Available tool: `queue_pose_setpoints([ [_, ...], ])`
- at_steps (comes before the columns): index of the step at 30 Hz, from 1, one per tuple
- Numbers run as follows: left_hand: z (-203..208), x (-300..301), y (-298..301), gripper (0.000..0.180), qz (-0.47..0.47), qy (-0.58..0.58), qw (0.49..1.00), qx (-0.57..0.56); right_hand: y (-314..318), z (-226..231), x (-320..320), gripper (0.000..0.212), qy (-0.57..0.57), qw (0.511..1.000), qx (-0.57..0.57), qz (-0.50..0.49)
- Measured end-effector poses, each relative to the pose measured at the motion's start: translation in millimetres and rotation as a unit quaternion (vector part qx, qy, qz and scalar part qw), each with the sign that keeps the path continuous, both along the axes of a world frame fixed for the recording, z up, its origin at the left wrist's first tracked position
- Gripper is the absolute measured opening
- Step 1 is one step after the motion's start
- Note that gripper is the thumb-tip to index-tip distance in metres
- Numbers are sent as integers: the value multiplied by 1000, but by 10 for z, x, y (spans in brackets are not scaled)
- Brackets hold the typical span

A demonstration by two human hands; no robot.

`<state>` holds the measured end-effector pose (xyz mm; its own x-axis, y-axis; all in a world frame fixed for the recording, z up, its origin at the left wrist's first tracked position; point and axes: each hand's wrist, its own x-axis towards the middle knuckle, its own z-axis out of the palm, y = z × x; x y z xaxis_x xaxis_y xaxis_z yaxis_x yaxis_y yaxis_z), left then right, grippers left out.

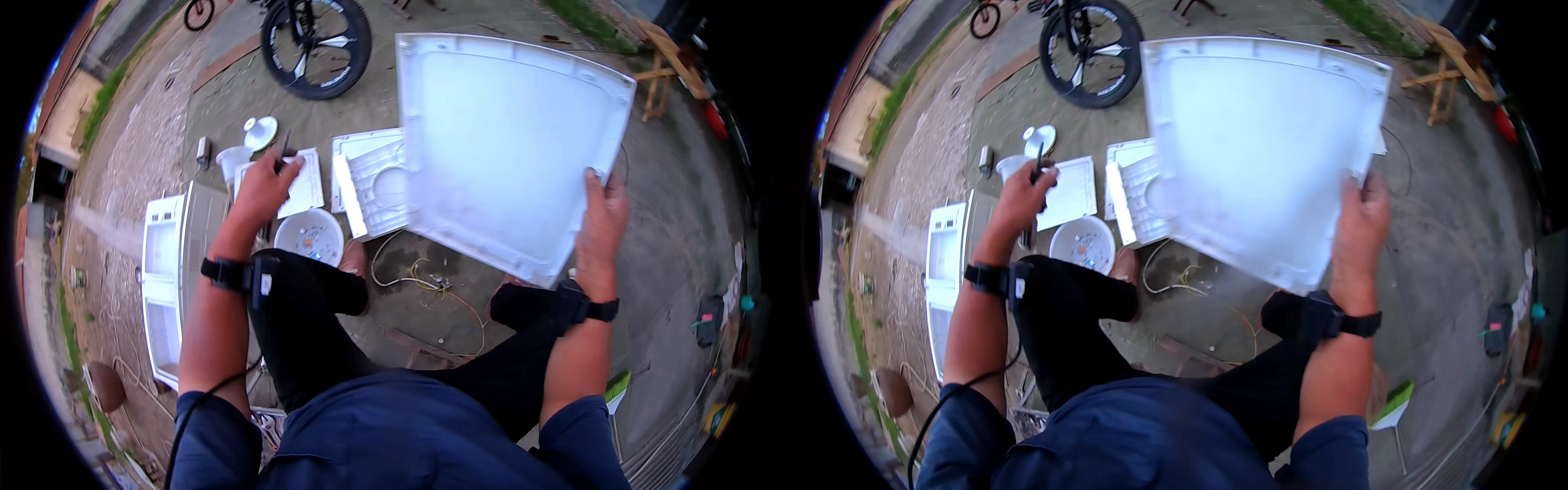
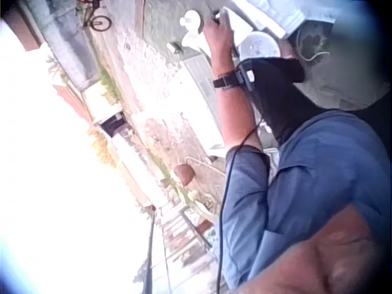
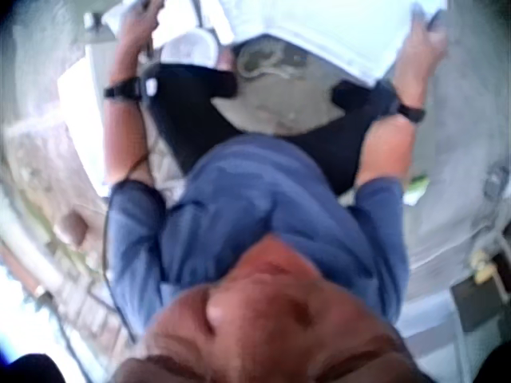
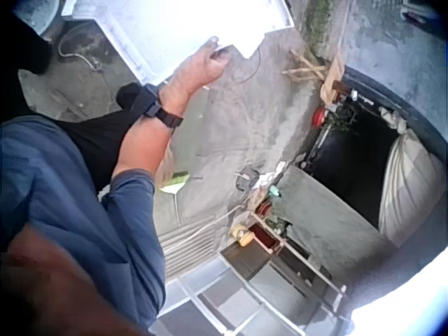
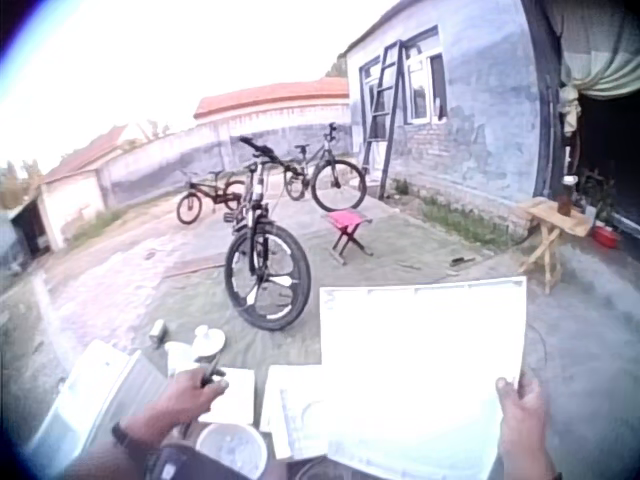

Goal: The person uses a screwdriver to remove screws from a white plastic panel and a decorative glass panel, then detaches plastic trim pieces by hand.

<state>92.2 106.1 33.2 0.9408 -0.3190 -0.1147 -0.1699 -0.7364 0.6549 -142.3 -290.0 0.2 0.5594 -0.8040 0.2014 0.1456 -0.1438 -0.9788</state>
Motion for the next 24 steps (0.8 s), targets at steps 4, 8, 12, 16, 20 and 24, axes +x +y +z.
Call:
queue_pose_setpoints([
  [4,-383,480,724,38,117,100,981,-120,5,-79,72,21,92,986,-134,-43],
  [8,-1344,484,1341,39,121,167,974,-94,136,-183,201,19,189,955,-225,-28],
  [12,-2100,224,1540,39,132,228,964,37,269,-321,340,17,245,932,-261,62],
  [16,-2520,2,1512,41,233,351,904,-67,573,-382,550,22,301,882,-337,136],
  [20,-2676,10,1712,45,189,318,928,34,756,-472,696,33,259,840,-428,211],
  [24,-2618,226,1807,51,151,153,972,91,819,-433,770,36,238,804,-474,268],
])
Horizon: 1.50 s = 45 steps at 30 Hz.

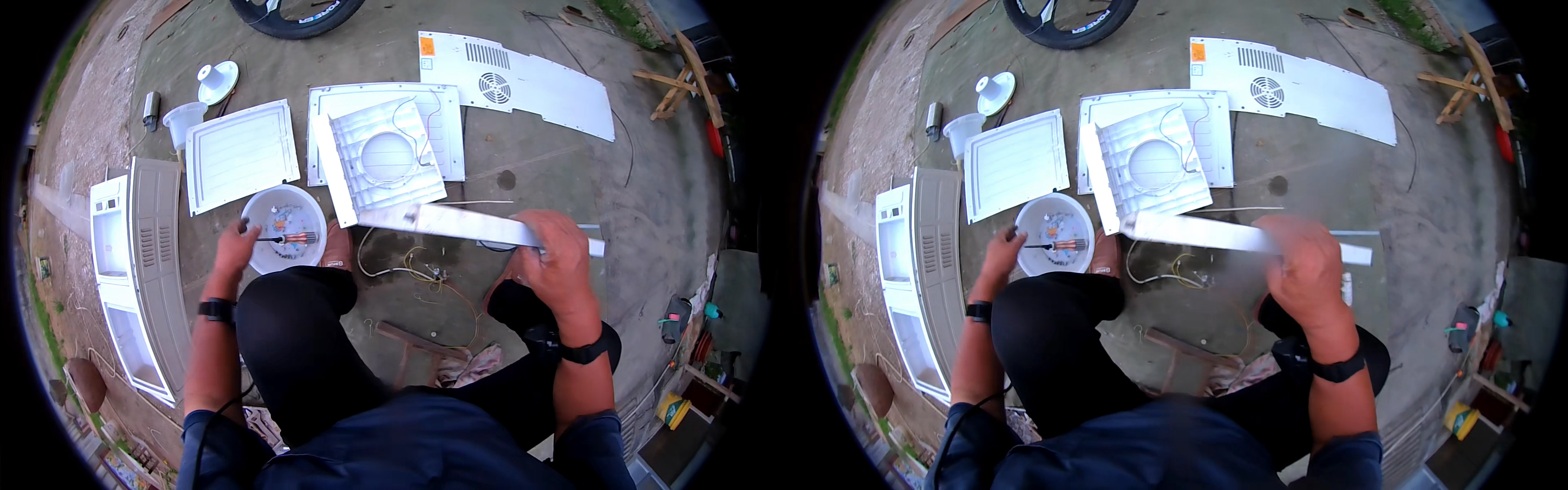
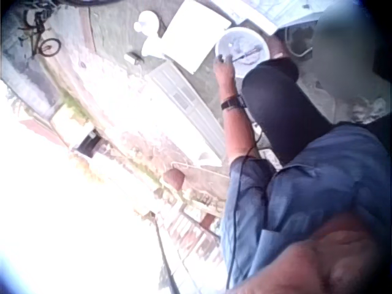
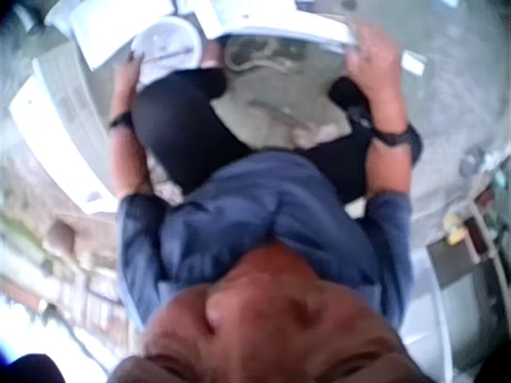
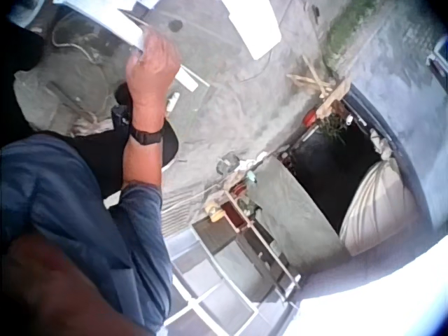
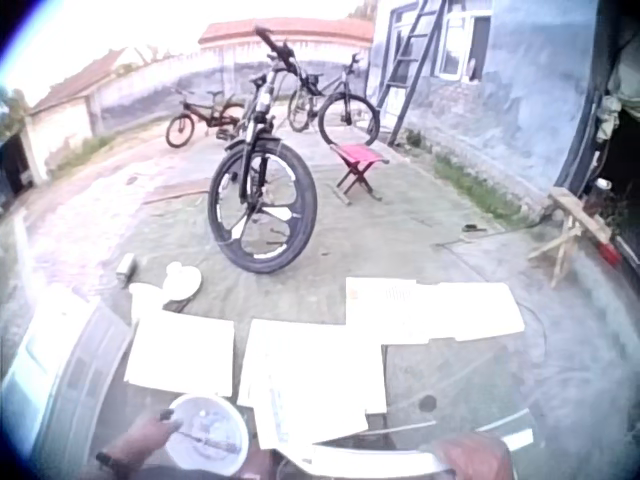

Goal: The person uses a screwdriver to remove screws from a white plastic panel and a decorative glass panel, then detaches plastic trim pieces by hand.

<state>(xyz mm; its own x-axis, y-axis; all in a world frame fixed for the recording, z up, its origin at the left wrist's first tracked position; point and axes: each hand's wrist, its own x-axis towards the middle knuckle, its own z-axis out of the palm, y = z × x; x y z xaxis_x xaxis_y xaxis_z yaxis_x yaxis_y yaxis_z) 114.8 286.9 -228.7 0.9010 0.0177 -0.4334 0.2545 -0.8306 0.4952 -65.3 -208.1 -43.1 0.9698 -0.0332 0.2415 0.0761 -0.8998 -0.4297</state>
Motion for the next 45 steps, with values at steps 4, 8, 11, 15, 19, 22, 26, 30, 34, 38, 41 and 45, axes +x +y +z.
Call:
queue_pose_setpoints([
  [4,1432,333,-984,61,-17,70,980,-187,10,75,-37,36,-42,998,-33,24],
  [8,2293,127,-1622,64,-67,160,940,-292,21,142,-48,39,-110,992,-55,33],
  [11,2274,-403,-1938,74,-78,383,865,-315,-49,212,-145,41,-128,989,-68,25],
  [15,2136,-1161,-2269,75,87,500,719,-475,-33,245,-197,44,-169,983,-55,36],
  [19,2060,-1512,-2732,64,234,369,640,-633,-7,204,-344,45,-179,981,-43,53],
  [22,2014,-1511,-2743,45,293,337,612,-653,4,127,-490,46,-163,985,-34,44],
  [26,2142,-1602,-2765,45,285,316,632,-647,-7,166,-673,40,-96,993,-50,-44],
  [30,2089,-1613,-2671,51,211,281,640,-683,52,134,-909,54,-19,951,178,-252],
  [34,2149,-1691,-2610,58,125,230,671,-693,154,42,-837,55,62,577,767,-273],
  [38,2252,-1791,-2515,63,67,171,702,-688,313,155,-611,48,37,524,827,-199],
  [41,2305,-1851,-2403,66,57,160,702,-692,420,155,-609,43,17,518,833,-191],
  [45,2423,-1905,-2303,67,46,169,687,-705,489,185,-661,36,-29,516,842,-153],
])
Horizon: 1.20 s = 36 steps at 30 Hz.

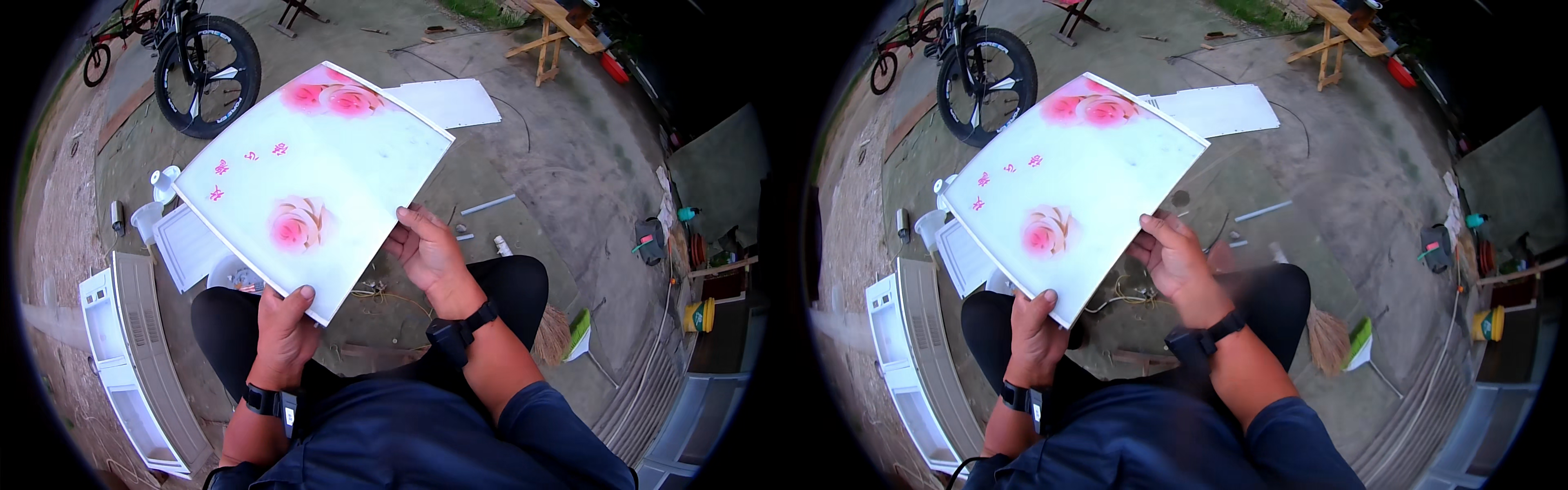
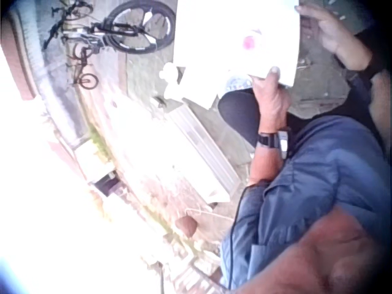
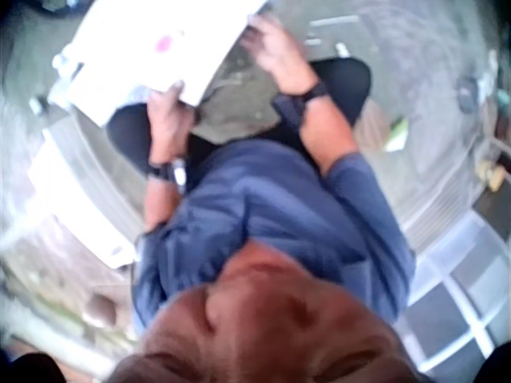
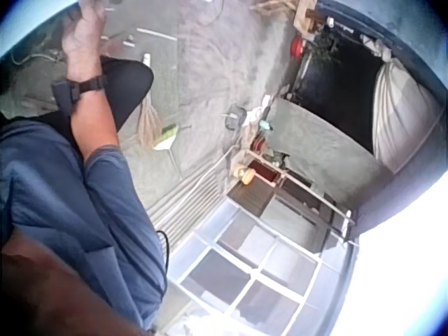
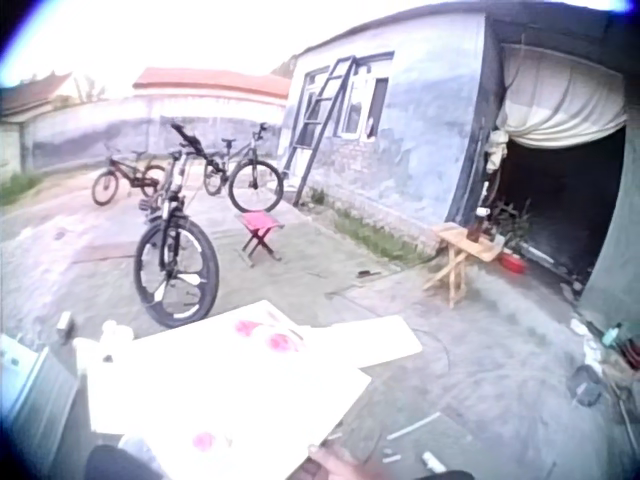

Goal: The person uses a screwdriver to remove screws from a white plastic panel and a decorative glass panel, then detaches plastic trim pieces by hand.

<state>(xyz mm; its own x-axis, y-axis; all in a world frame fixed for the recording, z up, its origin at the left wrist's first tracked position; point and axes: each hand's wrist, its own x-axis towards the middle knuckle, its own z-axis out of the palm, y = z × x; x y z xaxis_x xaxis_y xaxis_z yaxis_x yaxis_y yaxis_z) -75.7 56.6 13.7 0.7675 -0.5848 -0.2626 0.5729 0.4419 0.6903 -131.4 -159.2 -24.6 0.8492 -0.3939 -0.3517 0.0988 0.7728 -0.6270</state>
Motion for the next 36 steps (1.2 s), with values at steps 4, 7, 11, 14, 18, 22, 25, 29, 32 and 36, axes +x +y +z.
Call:
queue_pose_setpoints([
  [4,38,-32,95,71,-5,5,1000,-12,70,95,-59,34,-69,997,-11,-15],
  [7,17,-55,148,70,-6,26,999,-31,135,192,-107,34,-95,995,-30,-22],
  [11,-27,-100,187,67,-10,68,996,-53,145,242,-165,33,-137,990,-42,-15],
  [14,-44,-124,187,66,-15,75,995,-67,148,288,-200,34,-159,986,-38,-13],
  [18,-87,-143,197,66,-27,86,993,-82,158,280,-229,34,-168,985,-31,-21],
  [22,-110,-130,202,68,-14,67,994,-83,181,140,-210,37,-178,983,-28,-23],
  [25,-8,-116,183,70,-41,44,995,-77,185,97,-253,41,-164,985,-10,-52],
  [29,83,-91,225,71,-86,45,993,-72,171,115,-272,49,-159,986,13,-47],
  [32,76,-111,222,72,-102,47,991,-71,311,273,-176,55,-180,979,85,-29],
  [36,22,-186,222,72,-151,50,985,-66,399,248,-72,58,-90,992,47,-73],
])
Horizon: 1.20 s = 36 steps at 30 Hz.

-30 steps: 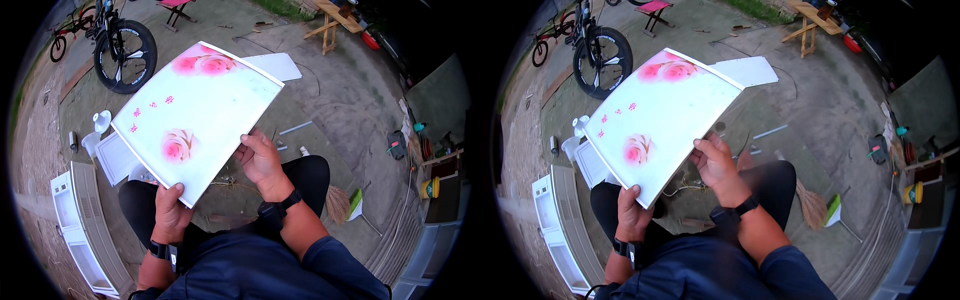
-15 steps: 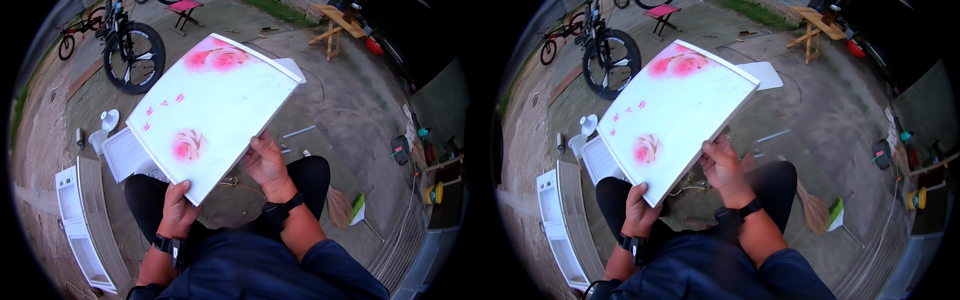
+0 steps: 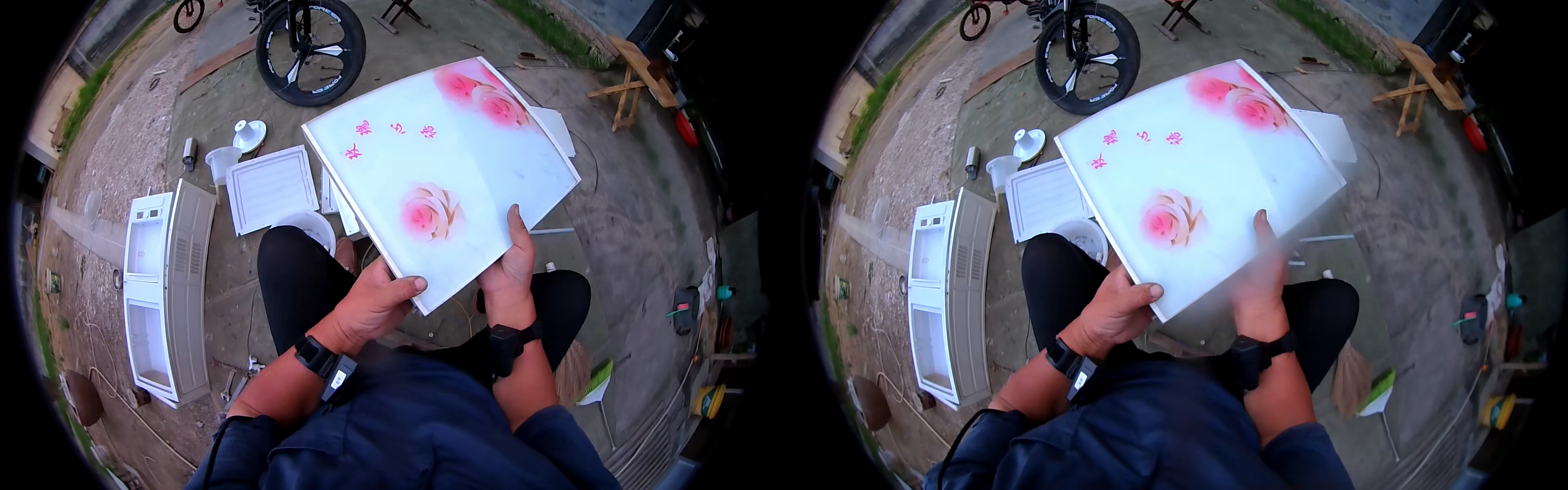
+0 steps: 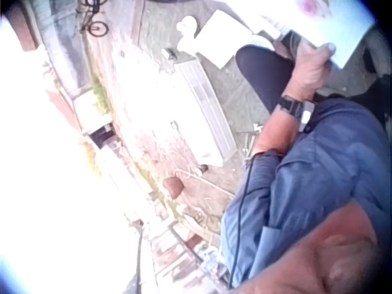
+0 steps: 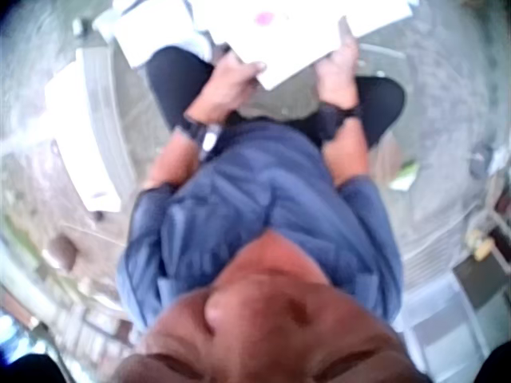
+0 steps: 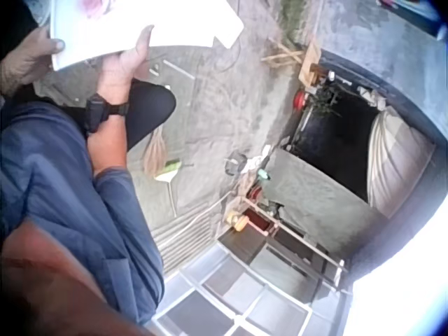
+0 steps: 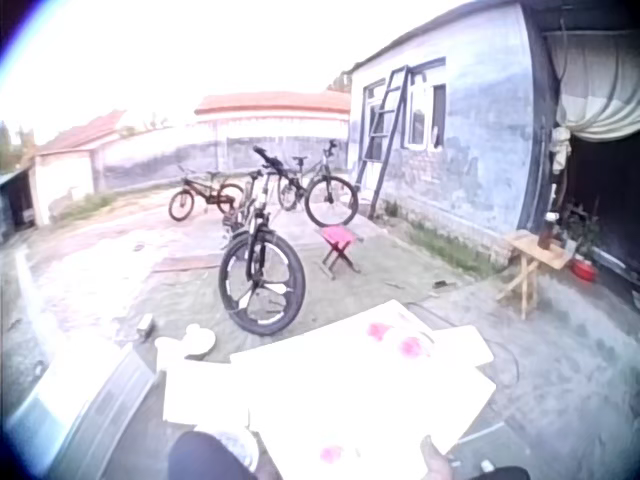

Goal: The person uses a screwdriver to remove screws from a white plastic panel and a decorative glass panel, then detaches plastic trim pieces by hand.

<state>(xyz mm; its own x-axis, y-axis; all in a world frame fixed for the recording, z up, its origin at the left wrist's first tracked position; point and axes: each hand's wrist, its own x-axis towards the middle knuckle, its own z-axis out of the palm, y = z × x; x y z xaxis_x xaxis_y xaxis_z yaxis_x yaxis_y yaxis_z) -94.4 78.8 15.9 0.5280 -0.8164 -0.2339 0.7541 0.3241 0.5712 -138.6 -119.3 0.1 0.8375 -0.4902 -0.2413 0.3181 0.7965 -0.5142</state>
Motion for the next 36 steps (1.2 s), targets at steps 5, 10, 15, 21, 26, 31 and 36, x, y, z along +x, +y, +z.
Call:
queue_pose_setpoints([
  [5,-43,-49,-21,69,-26,-47,999,6,-45,30,-43,56,2,1000,28,0],
  [10,-99,44,25,59,90,-46,995,24,-147,-45,-152,54,18,998,-63,-21],
  [15,73,523,-178,55,272,65,952,127,72,-63,-302,56,13,989,-146,-5],
  [21,-44,964,-37,58,330,-42,931,151,-580,-64,-490,55,-89,989,-119,-20],
  [26,-64,1143,140,58,338,-111,912,204,-1098,361,-422,54,140,824,-522,-170],
  [31,-28,1053,108,58,312,-122,908,251,-980,498,-301,39,273,561,-765,-160],
  [36,-51,1024,145,57,318,-139,905,244,-914,364,-289,26,296,474,-800,-220],
])
